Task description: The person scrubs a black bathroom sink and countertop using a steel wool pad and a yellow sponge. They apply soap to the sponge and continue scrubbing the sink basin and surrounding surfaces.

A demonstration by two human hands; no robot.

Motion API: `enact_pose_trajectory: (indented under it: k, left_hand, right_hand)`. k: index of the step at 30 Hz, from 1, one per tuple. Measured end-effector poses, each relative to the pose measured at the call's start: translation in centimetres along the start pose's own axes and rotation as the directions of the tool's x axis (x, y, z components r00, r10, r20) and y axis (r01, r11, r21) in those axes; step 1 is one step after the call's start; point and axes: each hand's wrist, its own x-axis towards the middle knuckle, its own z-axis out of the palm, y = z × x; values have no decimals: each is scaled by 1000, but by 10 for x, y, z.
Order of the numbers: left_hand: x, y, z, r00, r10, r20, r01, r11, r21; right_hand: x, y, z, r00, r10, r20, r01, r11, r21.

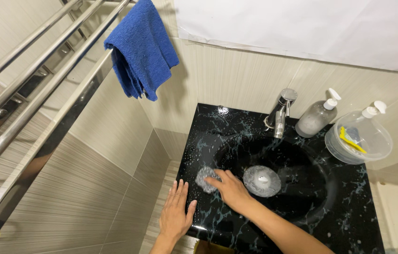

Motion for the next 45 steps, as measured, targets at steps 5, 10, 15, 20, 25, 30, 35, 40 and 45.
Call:
enact_pose_trajectory:
  k: [5, 10, 15, 20, 25, 30, 35, 40, 45]
  left_hand:
    - [-1, -3, -1, 1000, -17, -7, 17, 999, -52]
    - [-5, -2, -1, 996, -55, -72, 44, 988, -146]
    - [-2, -3, 1, 996, -67, -53, 60, 990, -126]
    - [-3, 0, -1, 996, -63, -64, 54, 990, -127]
    - [-1, 1, -2, 995, -51, -81, 39, 989, -140]
    - [-3, 1, -3, 995, -88, -51, 80, 985, -156]
    - [-4, 2, -3, 990, -132, -57, 119, 974, -195]
    - [-5, 0, 0, 971, -228, -76, 199, 940, -277]
    - [-7, -11, 9, 941, -247, -233, 159, 927, -340]
  right_hand:
    - [71, 48, 2, 978, 165, -127, -186, 966, -177]
    - [99, 74, -15, 952, 212, -221, -259, 944, -206]
    - [43, 26, 8, 995, 45, -85, -46, 999, -6]
    - [-31, 9, -15, 995, -78, 68, 69, 988, 137]
    - [-44, 4, -23, 991, -96, 88, 88, 992, 96]
    - [20, -1, -3, 998, 14, 69, -8, 995, -95]
    - [100, 37, -9, 986, -1, -165, -56, 937, -346]
    - [82, 20, -6, 991, -74, -110, 53, 981, -185]
    - [-5, -18, -5, 982, -159, 105, 165, 985, -50]
